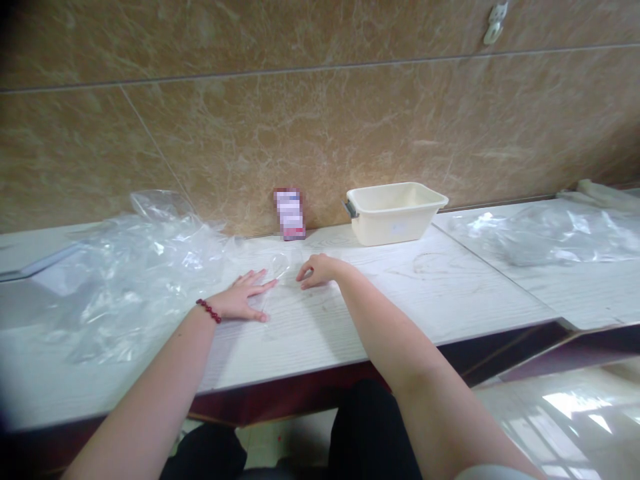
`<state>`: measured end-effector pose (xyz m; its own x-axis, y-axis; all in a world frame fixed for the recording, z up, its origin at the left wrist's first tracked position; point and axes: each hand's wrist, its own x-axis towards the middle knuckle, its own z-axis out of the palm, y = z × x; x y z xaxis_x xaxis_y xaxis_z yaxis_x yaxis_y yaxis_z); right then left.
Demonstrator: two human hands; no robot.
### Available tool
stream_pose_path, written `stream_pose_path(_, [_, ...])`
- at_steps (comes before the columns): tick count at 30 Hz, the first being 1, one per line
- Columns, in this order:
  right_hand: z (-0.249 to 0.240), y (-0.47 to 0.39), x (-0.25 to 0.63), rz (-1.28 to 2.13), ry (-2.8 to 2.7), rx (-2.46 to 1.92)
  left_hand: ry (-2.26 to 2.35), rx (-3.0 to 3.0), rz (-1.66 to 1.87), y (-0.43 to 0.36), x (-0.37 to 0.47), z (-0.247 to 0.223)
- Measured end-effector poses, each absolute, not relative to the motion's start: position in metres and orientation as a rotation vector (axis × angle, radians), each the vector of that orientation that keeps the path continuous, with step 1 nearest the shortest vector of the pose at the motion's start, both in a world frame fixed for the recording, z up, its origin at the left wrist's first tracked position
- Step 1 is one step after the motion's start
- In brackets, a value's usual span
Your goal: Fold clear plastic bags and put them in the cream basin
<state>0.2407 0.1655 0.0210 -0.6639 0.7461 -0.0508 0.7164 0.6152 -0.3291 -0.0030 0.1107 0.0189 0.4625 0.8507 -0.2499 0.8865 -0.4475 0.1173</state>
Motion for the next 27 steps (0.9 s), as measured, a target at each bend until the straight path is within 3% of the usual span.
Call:
stream_pose_path(22, [0.022,0.166,0.241,0.530,-2.749,-1.161,1.492,2.627,-0.052,0.108,0.025,0.018])
stream_pose_path(27, [0.024,0.179,0.260,0.286,-2.396,-1.506,1.511,2.627,-0.113,0.103,0.032,0.016])
